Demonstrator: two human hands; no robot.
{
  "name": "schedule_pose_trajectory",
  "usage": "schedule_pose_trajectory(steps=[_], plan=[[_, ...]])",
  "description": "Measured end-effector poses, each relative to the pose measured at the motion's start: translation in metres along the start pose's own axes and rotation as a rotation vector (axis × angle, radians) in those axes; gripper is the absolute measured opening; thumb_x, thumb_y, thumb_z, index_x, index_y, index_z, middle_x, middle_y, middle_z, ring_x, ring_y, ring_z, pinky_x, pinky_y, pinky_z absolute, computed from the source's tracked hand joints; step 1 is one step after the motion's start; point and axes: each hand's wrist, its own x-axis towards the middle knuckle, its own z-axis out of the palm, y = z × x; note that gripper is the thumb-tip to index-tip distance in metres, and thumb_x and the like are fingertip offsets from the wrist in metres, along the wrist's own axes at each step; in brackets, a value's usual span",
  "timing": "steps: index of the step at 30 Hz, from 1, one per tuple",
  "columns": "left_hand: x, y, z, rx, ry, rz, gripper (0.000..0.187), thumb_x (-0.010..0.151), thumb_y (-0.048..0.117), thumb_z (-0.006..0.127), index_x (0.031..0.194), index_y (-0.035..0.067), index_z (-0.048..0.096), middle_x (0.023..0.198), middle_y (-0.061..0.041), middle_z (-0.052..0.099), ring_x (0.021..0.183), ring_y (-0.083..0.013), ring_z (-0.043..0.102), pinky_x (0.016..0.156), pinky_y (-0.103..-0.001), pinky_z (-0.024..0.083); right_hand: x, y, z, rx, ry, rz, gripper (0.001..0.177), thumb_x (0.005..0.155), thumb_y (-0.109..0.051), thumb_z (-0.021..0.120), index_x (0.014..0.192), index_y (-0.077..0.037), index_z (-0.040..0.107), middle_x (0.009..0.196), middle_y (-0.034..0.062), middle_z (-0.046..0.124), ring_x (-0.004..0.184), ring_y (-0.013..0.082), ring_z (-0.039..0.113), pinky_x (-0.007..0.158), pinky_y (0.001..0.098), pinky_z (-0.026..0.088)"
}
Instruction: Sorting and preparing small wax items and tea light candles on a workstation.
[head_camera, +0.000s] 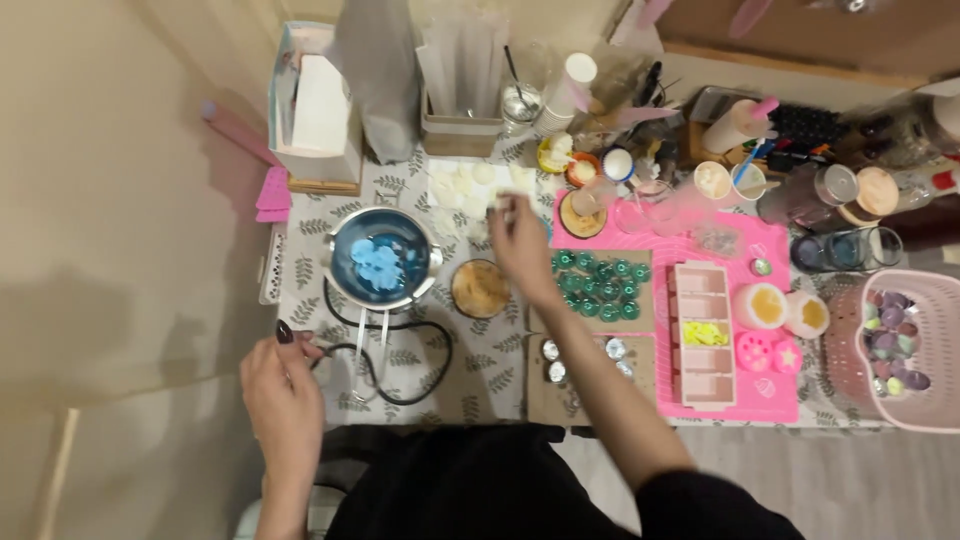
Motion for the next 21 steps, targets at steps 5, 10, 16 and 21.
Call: schedule_pose_trajectory(steps=[5, 10, 16, 21], plan=[[0.024, -0.010, -0.017, -0.039, 0.016, 0.090, 0.038, 0.102, 0.006, 0.053, 0.139, 0.005, 0.059, 0.126, -0.020, 0.065, 0.117, -0.0378, 0.058, 0.102, -0.047, 0.044, 0.144, 0.009, 0.062, -0.153, 0.058, -0.281, 0.024, 0.095, -0.020, 0.067, 0.112, -0.003, 0.066, 0.101, 0.0206, 0.069, 0.095, 0.0361, 0.068, 0.082, 0.0453, 0.055], [0.029, -0.018, -0.022, -0.234, -0.085, -0.146, 0.055, 0.094, 0.014, 0.065, 0.147, 0.006, 0.050, 0.126, -0.016, 0.068, 0.112, -0.0298, 0.066, 0.090, -0.040, 0.053, 0.237, 0.016, 0.115, -0.251, -0.007, -0.464, 0.046, 0.090, -0.014, 0.071, 0.132, -0.006, 0.057, 0.124, 0.0279, 0.057, 0.111, 0.0477, 0.059, 0.095, 0.0511, 0.050], [0.016, -0.036, -0.017, -0.258, -0.219, -0.262, 0.063, 0.088, 0.018, 0.074, 0.147, 0.008, 0.053, 0.119, -0.013, 0.073, 0.106, -0.0245, 0.071, 0.093, -0.036, 0.055, 0.259, -0.001, 0.133, -0.513, -0.026, -0.300, 0.050, 0.085, -0.009, 0.066, 0.133, -0.014, 0.053, 0.131, 0.0259, 0.053, 0.106, 0.0469, 0.060, 0.085, 0.0538, 0.051], [0.000, -0.028, 0.003, -0.162, -0.444, -0.329, 0.078, 0.073, 0.035, 0.086, 0.137, 0.006, 0.052, 0.125, -0.012, 0.067, 0.102, -0.0280, 0.070, 0.085, -0.040, 0.055, 0.279, 0.050, 0.145, -0.586, -0.152, -0.064, 0.016, 0.113, -0.011, 0.055, 0.127, -0.004, 0.055, 0.124, 0.0243, 0.068, 0.115, 0.0436, 0.067, 0.098, 0.0523, 0.055]])
